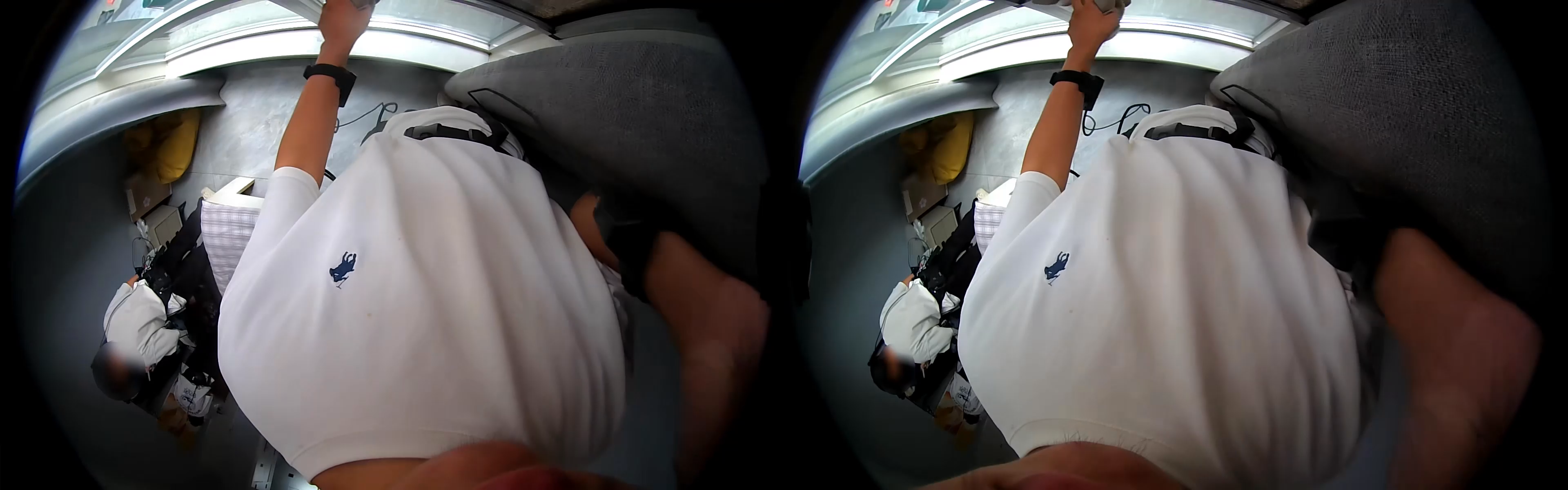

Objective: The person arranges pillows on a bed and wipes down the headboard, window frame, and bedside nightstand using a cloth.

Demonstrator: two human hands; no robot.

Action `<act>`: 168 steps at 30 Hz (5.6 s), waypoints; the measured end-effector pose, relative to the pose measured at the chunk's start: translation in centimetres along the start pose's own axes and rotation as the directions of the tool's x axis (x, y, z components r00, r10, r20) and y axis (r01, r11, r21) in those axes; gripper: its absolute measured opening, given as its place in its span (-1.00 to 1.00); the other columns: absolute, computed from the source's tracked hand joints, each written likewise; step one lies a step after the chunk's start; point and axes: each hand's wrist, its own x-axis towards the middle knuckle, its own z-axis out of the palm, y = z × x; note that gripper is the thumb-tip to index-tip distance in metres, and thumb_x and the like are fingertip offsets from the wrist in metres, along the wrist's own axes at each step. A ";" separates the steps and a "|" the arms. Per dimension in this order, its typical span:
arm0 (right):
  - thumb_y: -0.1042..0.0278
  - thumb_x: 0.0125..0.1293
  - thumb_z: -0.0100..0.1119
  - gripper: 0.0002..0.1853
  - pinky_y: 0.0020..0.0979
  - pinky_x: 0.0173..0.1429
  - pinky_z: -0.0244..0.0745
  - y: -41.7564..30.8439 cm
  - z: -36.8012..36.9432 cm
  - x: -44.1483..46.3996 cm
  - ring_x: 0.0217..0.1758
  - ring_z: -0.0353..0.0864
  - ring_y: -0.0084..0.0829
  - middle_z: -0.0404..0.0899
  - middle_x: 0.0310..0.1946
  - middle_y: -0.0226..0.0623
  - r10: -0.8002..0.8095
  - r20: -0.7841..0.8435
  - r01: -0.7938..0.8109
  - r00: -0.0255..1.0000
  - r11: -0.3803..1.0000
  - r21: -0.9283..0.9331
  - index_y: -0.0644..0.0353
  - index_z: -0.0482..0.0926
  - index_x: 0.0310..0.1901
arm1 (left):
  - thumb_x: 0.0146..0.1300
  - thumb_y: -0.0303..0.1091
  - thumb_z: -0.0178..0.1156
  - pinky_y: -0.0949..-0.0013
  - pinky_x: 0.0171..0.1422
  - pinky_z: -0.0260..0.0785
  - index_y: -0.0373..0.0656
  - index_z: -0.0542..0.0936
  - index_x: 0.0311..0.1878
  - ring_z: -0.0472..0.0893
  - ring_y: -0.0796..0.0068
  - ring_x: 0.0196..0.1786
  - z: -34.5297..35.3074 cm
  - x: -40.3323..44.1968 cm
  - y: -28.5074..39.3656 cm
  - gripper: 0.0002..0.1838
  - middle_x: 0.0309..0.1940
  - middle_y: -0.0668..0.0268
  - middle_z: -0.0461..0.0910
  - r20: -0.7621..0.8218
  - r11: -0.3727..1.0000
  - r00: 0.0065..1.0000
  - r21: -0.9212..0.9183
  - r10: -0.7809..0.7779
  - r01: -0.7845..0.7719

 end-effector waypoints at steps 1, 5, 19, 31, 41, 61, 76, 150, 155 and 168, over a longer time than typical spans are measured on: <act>0.39 0.43 -0.22 -0.76 -0.53 -0.16 0.59 0.0 -0.2 -0.3 -0.18 0.58 -0.50 0.54 -0.36 -0.23 0.003 -0.009 -0.003 1.000 1.000 0.000 0.24 0.48 -0.28 | 0.23 -0.09 0.22 0.02 0.28 0.35 -0.50 0.27 0.29 0.44 -0.21 0.21 0.3 -0.7 2.1 -0.25 0.28 -0.33 0.30 -0.026 1.000 0.999 0.004 -0.030 0.030; 0.39 0.43 -0.23 -0.76 -0.54 -0.18 0.61 -0.8 0.2 0.6 -0.18 0.58 -0.49 0.54 -0.36 -0.22 0.000 -0.033 0.002 0.999 0.999 0.035 0.24 0.47 -0.28 | 0.21 -0.23 0.17 -0.05 0.18 0.40 -0.50 0.28 0.27 0.48 -0.25 0.14 1.3 -2.7 8.8 -0.34 0.33 -0.37 0.19 0.092 0.985 0.995 -0.172 0.029 -0.013; 0.39 0.43 -0.24 -0.76 -0.55 -0.25 0.65 -6.8 0.7 1.7 -0.20 0.59 -0.46 0.53 -0.38 -0.19 0.146 -0.068 -0.138 0.987 0.983 0.120 0.24 0.47 -0.29 | 0.13 -0.22 0.24 0.00 0.20 0.42 -0.35 0.30 0.33 0.46 -0.14 0.21 -7.3 -5.4 4.7 -0.28 0.34 -0.09 0.32 0.175 0.998 0.983 0.039 -0.051 0.045; 0.55 0.14 0.21 -0.55 -0.18 0.11 0.57 -13.1 11.3 -8.6 -0.06 0.66 0.01 0.60 -0.06 0.21 0.549 0.521 -0.749 0.653 0.572 0.335 0.57 0.47 0.08 | 0.12 0.03 0.26 0.16 0.10 0.49 -0.21 0.61 0.05 0.64 0.00 0.04 -9.8 -4.2 -6.4 -0.45 -0.08 -0.03 0.67 0.235 0.817 0.969 -0.545 -0.070 0.191; 0.44 0.04 0.43 -0.36 -0.17 0.25 0.41 -13.2 21.3 -24.3 0.20 0.50 -0.02 0.54 0.09 -0.06 0.587 0.805 -0.964 0.089 0.253 -0.078 0.12 0.48 0.23 | 0.33 0.04 0.17 0.24 0.15 0.46 -0.37 0.45 0.19 0.61 0.08 0.06 -24.1 -10.0 3.2 -0.37 0.03 -0.07 0.58 0.436 0.841 0.833 -0.537 0.340 -0.062; 0.03 0.17 0.35 -0.45 -0.14 0.06 0.47 1.6 23.2 -11.1 -0.08 0.61 -0.21 0.67 -0.10 -0.20 0.185 0.250 -0.124 0.950 0.963 -0.241 0.27 0.54 0.06 | 0.34 -0.10 0.17 0.23 0.07 0.51 -0.32 0.58 0.11 0.66 0.17 -0.06 -40.3 -3.6 9.2 -0.53 -0.09 -0.01 0.63 -0.108 -0.046 0.401 -0.986 0.910 -0.159; 0.23 0.15 0.14 -0.52 -0.05 0.30 0.41 0.0 19.9 -13.8 0.17 0.57 -0.09 0.60 0.02 -0.11 0.469 0.139 -0.231 0.872 0.645 -0.728 0.31 0.54 0.08 | 0.35 -0.05 0.13 0.23 0.12 0.48 -0.30 0.57 0.12 0.64 0.18 -0.02 -37.4 -0.1 3.5 -0.51 -0.06 0.01 0.63 -0.079 -0.049 0.246 -0.991 0.966 -0.124; 0.27 0.03 0.47 -0.55 -0.32 0.02 0.59 -4.2 41.9 -20.8 -0.10 0.67 -0.21 0.64 -0.15 -0.10 0.577 0.187 -0.469 0.795 0.780 -0.414 0.34 0.58 -0.08 | 0.43 0.19 -0.07 0.24 0.32 0.30 -0.22 0.57 0.17 0.55 0.27 0.19 -38.3 4.6 -2.1 -0.36 0.06 0.10 0.62 -0.145 -0.149 0.033 -0.965 0.989 0.215; 0.35 0.01 0.51 -0.48 -0.29 0.06 0.55 -8.9 44.3 -23.2 -0.04 0.68 -0.18 0.66 -0.04 -0.19 0.654 0.462 -0.535 0.599 0.756 -0.377 0.11 0.60 0.07 | 0.43 0.21 -0.08 0.24 0.34 0.29 -0.21 0.57 0.17 0.55 0.27 0.20 -35.0 6.0 -6.1 -0.35 0.07 0.11 0.62 0.002 -0.001 0.016 -0.979 1.000 0.202; 0.35 0.26 0.24 -0.44 -0.12 0.04 0.48 -14.3 53.3 -41.1 -0.03 0.58 0.12 0.53 -0.03 0.16 0.528 0.849 -0.817 -0.009 0.486 -0.311 0.28 0.37 0.29 | 0.23 0.01 0.32 0.36 0.02 0.53 -0.27 -0.03 0.47 0.64 0.28 0.06 -9.6 6.2 -27.3 -0.03 0.10 0.07 0.53 0.851 0.504 0.513 -0.495 0.116 0.708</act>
